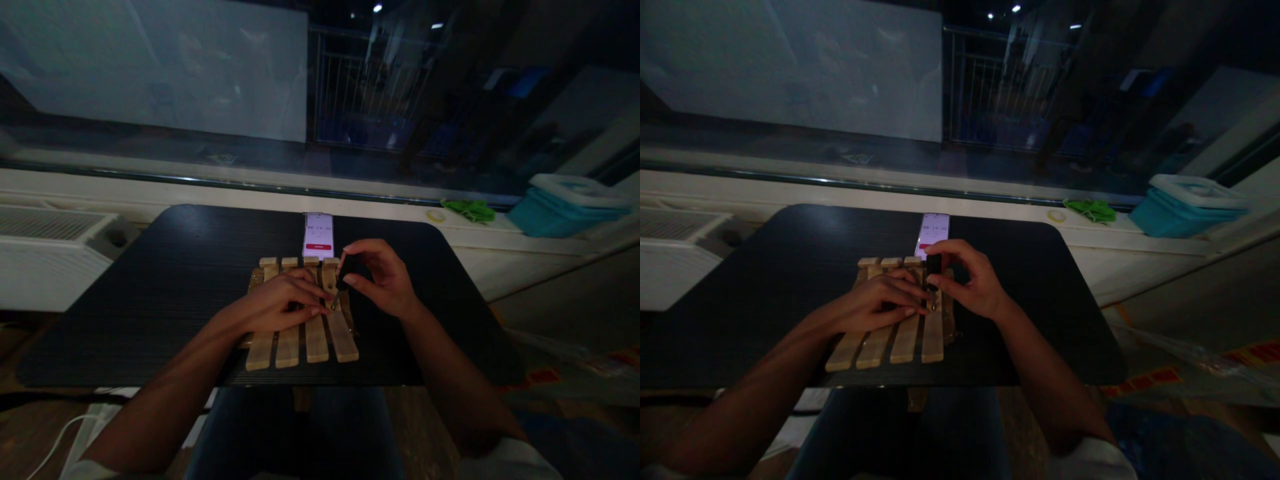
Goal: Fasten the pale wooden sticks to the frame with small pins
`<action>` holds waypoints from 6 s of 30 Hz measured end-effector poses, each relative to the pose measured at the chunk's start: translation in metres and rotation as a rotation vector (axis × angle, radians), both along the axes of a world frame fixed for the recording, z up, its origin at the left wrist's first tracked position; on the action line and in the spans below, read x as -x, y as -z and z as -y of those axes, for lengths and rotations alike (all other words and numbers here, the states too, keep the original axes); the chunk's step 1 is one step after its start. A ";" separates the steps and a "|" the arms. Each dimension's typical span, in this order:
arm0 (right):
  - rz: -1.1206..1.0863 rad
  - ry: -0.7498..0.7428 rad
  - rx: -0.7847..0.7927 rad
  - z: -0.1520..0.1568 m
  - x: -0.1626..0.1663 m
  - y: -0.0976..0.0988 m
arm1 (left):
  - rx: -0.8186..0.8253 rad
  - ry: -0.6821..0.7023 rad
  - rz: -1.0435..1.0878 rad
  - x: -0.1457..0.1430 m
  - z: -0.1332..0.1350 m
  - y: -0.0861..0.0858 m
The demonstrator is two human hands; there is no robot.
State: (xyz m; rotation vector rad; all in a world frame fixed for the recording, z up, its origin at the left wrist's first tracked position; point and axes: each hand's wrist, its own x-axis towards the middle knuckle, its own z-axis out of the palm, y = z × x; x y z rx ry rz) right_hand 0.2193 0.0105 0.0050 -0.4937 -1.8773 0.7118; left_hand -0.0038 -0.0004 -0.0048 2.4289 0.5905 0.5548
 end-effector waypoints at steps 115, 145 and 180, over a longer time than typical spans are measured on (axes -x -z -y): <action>-0.008 -0.103 0.015 0.001 0.001 -0.003 | -0.009 0.031 0.035 -0.001 -0.001 0.000; 0.040 -0.035 -0.052 -0.001 0.002 -0.002 | -0.004 0.022 0.034 -0.001 -0.001 0.000; 0.058 0.018 -0.015 0.001 0.002 -0.004 | -0.005 0.022 0.028 -0.001 -0.001 0.000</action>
